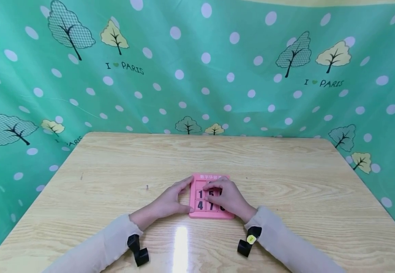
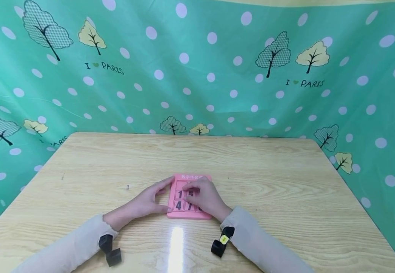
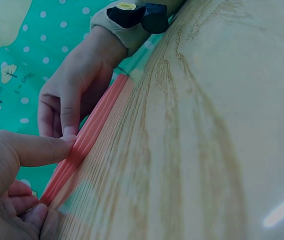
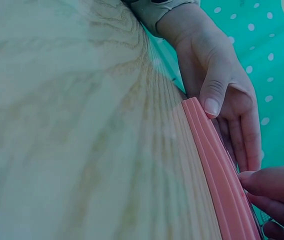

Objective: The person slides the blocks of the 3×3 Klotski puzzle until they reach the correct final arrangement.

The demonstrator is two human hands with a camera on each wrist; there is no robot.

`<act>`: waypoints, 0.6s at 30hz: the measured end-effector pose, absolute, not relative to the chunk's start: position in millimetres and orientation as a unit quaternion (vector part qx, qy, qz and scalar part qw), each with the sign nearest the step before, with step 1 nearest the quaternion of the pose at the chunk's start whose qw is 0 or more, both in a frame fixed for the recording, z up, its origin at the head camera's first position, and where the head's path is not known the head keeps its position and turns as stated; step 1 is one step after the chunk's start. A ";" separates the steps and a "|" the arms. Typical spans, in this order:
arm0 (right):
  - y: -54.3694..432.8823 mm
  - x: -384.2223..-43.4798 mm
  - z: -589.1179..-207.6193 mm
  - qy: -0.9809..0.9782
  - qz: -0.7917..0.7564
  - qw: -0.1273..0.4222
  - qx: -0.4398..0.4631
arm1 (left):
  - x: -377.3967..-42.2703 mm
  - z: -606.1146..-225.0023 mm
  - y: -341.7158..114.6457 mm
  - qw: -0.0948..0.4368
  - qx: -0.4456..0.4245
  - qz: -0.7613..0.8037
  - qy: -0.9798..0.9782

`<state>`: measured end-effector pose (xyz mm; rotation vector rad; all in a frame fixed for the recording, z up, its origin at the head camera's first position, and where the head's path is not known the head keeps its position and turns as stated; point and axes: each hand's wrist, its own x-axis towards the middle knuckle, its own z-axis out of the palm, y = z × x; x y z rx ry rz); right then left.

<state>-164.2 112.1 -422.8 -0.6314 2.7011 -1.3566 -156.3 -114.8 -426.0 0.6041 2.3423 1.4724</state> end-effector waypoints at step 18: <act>107.2 -172.7 -422.2 0.879 -0.446 0.019 -0.168 | -156.4 -424.4 -115.8 0.161 0.211 0.515 0.815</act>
